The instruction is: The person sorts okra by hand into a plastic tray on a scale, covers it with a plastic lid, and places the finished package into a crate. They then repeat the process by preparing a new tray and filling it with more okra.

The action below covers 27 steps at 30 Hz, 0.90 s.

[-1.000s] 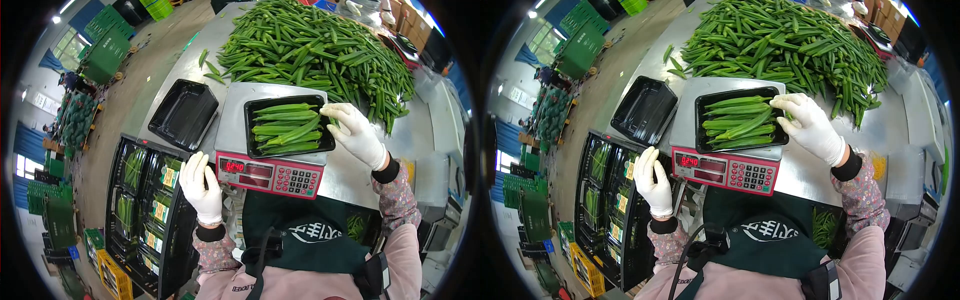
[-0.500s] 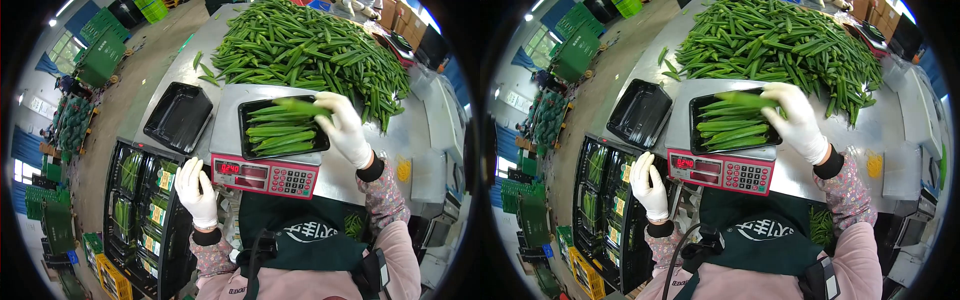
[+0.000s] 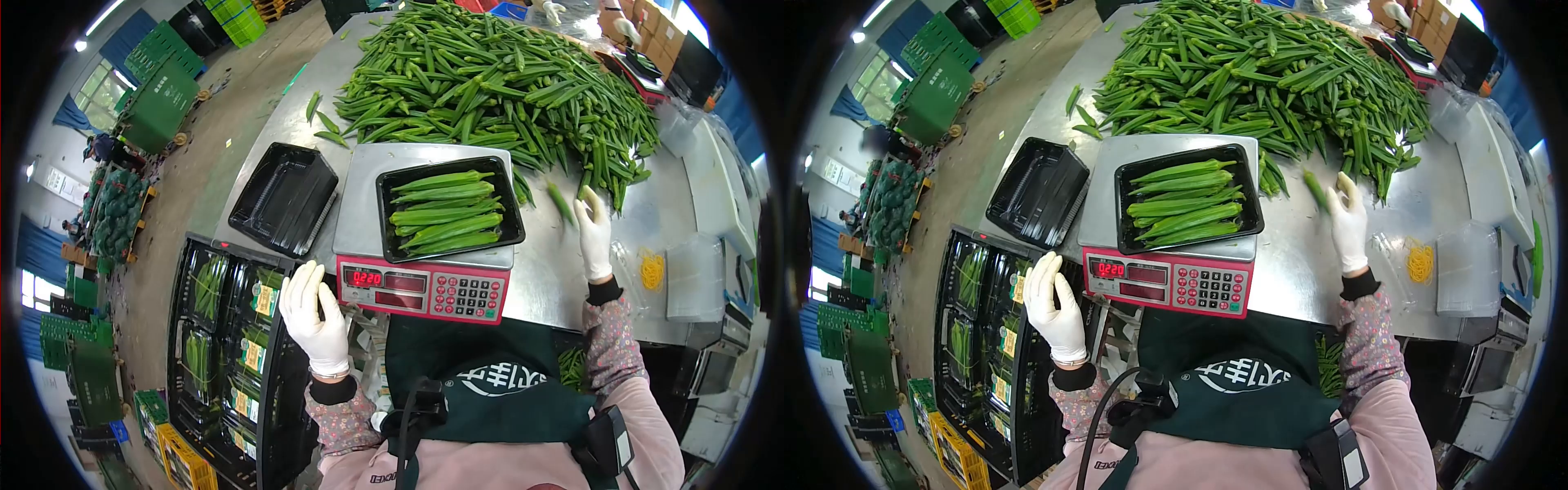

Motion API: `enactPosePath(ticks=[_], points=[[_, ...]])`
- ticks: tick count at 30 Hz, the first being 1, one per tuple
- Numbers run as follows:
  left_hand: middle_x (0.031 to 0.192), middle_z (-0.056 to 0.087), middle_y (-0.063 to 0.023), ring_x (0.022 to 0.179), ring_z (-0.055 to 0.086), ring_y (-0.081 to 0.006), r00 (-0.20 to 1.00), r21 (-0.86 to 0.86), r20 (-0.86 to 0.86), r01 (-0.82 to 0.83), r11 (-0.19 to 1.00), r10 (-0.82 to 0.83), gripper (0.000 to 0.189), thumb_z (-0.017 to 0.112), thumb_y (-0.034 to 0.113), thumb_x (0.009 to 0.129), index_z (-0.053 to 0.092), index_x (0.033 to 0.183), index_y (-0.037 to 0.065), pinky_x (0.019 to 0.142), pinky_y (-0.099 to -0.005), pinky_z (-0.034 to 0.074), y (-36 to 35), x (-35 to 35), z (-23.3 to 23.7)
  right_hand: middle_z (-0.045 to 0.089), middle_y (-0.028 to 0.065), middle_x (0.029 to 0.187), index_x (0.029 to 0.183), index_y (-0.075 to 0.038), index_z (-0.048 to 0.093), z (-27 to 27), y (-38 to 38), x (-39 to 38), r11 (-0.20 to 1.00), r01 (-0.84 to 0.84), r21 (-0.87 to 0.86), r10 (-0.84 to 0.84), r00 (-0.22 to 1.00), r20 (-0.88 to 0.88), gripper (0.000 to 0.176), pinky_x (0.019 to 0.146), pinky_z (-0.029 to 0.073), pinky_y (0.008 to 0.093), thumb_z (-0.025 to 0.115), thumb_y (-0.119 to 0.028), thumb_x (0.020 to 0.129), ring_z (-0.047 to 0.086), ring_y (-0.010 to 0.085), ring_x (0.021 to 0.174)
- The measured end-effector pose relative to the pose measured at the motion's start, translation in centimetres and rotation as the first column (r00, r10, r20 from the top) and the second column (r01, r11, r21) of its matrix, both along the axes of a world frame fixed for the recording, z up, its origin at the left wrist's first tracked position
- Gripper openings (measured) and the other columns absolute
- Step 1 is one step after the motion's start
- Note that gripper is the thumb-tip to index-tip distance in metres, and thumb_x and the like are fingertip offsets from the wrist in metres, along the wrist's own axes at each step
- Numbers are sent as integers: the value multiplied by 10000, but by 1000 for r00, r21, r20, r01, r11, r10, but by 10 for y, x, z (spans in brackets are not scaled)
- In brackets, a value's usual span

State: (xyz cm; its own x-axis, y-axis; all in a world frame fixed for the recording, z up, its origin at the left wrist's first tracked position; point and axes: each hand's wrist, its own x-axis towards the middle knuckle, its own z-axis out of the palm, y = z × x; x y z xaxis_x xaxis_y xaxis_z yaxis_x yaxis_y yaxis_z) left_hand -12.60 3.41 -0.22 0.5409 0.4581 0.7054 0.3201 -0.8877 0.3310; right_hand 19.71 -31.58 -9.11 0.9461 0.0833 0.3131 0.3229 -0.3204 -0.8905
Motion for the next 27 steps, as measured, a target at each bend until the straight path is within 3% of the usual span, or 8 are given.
enactPosePath(ticks=[5, 9, 10, 11, 14, 16, 21, 27], points=[[1166, 701, -87, 1121, 638, -265, 1000, -26, 5, -15, 1000, 16, 244, 627, 1, 892, 710, 1115, 56, 1088, -463, 421, -2, -11, -2, 603, 175, 1308, 1264, -6, 611, 19, -38, -52, 864, 130, -486, 37, 947, 318, 376, 1066, 421, 380, 672, -67, 898, 562, 322, 1229], [1162, 706, -83, 1112, 644, -254, 1000, -17, -12, -5, 1000, 5, 225, 614, 14, 916, 715, 1113, 53, 1082, -439, 428, -6, -10, -1, 607, 173, 1253, 1191, -13, 631, 4, -86, -93, 778, 176, -603, -22, 967, 254, 320, 1034, 437, 406, 677, -78, 881, 561, 349, 1190], [1157, 711, -78, 1107, 648, -247, 1000, -8, -21, 0, 1000, 0, 211, 604, 23, 937, 719, 1111, 49, 1076, -414, 436, -8, -8, 0, 630, 166, 1173, 1129, -16, 651, 2, -94, -102, 754, 211, -622, -54, 964, 261, 277, 974, 463, 422, 691, -103, 869, 583, 364, 1103], [1151, 711, -84, 1099, 651, -256, 1000, 4, -22, 13, 1000, -13, 206, 600, 22, 940, 718, 1107, 45, 1077, -419, 436, -9, -5, 0, 630, 166, 1173, 1129, -16, 651, 0, -99, -107, 747, 231, -623, -80, 962, 260, 277, 974, 463, 422, 691, -103, 869, 583, 364, 1103], [1146, 709, -137, 1083, 654, -290, 997, -57, 3, 80, 995, -80, 203, 583, -4, 943, 711, 1101, 1, 1052, -420, 446, -22, 8, 8, 634, 132, 933, 1002, -50, 676, -4, -116, -123, 721, 113, -684, -57, 993, 105, 161, 813, 499, 415, 710, -140, 872, 613, 335, 928], [1144, 712, -147, 1083, 653, -295, 996, -16, -12, 91, 996, -91, 199, 578, -25, 945, 708, 1095, -20, 1026, -407, 460, -32, 14, 12, 617, 133, 871, 900, -68, 682, -10, -124, -121, 716, 145, -682, -60, 987, 147, 131, 752, 505, 432, 698, -195, 872, 614, 340, 861], [1164, 704, -130, 1106, 644, -305, 995, 40, -53, 92, 995, -89, 220, 556, -34, 951, 700, 1117, -12, 1063, -462, 450, -35, 12, 8, 620, 97, 816, 908, -83, 719, 13, -125, -122, 814, -40, -579, 2, 998, -66, 230, 724, 514, 396, 747, -305, 856, 625, 306, 800], [1176, 703, -137, 1114, 646, -308, 996, 28, -59, 76, 997, -74, 228, 561, -51, 937, 700, 1116, -23, 1056, -455, 456, -36, 0, 4, 662, 77, 836, 871, -103, 770, -1, -135, -114, 850, -145, -506, 137, 989, -55, 186, 724, 531, 363, 789, -281, 818, 656, 262, 801]])
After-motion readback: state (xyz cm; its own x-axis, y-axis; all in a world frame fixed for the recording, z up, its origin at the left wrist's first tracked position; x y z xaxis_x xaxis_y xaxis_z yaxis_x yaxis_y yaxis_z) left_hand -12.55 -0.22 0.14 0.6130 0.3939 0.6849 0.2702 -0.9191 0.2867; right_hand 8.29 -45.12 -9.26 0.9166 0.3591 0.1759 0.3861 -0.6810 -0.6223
